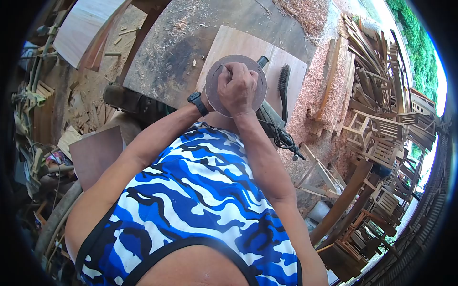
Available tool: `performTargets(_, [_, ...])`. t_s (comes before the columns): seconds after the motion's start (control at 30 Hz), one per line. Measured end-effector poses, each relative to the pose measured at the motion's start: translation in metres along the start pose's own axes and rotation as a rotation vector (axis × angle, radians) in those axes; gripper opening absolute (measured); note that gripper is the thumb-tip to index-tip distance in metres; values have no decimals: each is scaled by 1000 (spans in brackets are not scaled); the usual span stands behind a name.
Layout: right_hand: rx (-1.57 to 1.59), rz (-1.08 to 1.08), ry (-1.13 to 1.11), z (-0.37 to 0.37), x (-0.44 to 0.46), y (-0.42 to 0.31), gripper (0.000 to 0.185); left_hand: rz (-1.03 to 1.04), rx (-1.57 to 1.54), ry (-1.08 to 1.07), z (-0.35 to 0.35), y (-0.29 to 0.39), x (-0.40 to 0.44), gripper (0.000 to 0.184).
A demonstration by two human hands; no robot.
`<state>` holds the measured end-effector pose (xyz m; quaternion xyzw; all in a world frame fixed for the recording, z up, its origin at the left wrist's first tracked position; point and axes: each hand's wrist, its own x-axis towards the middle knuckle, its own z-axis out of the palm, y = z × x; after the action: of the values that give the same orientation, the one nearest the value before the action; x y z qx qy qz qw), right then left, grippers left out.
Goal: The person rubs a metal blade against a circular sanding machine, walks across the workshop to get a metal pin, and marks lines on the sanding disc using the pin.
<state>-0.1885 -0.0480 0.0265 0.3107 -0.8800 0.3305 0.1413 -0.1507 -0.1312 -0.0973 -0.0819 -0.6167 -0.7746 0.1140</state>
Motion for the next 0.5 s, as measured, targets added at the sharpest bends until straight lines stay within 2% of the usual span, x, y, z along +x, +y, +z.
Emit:
performTargets(0.1, [3,-37,-10,-3,1,1,7,-42,24,25,-2,0,1,72])
performTargets(0.17, [33,-56,-44,-6,1,1,7,-177,-182,25,0,1,-1,71])
performTargets(0.2, [33,-54,-46,-4,0,1,7,-180,-183,26,0,1,-2,71])
performTargets(0.27, [41,-5,9,1,0,0,9,17,114,29,-2,1,0,70])
performTargets(0.4, [80,-56,-26,-4,-2,1,9,58,189,-16,-4,-19,3,68])
performTargets(0.47, [74,-79,-27,-5,-2,3,9,-120,-49,47,0,-11,2,67])
performTargets(0.5, [70,-79,-27,-6,-3,2,9,-119,-53,45,0,-6,2,67])
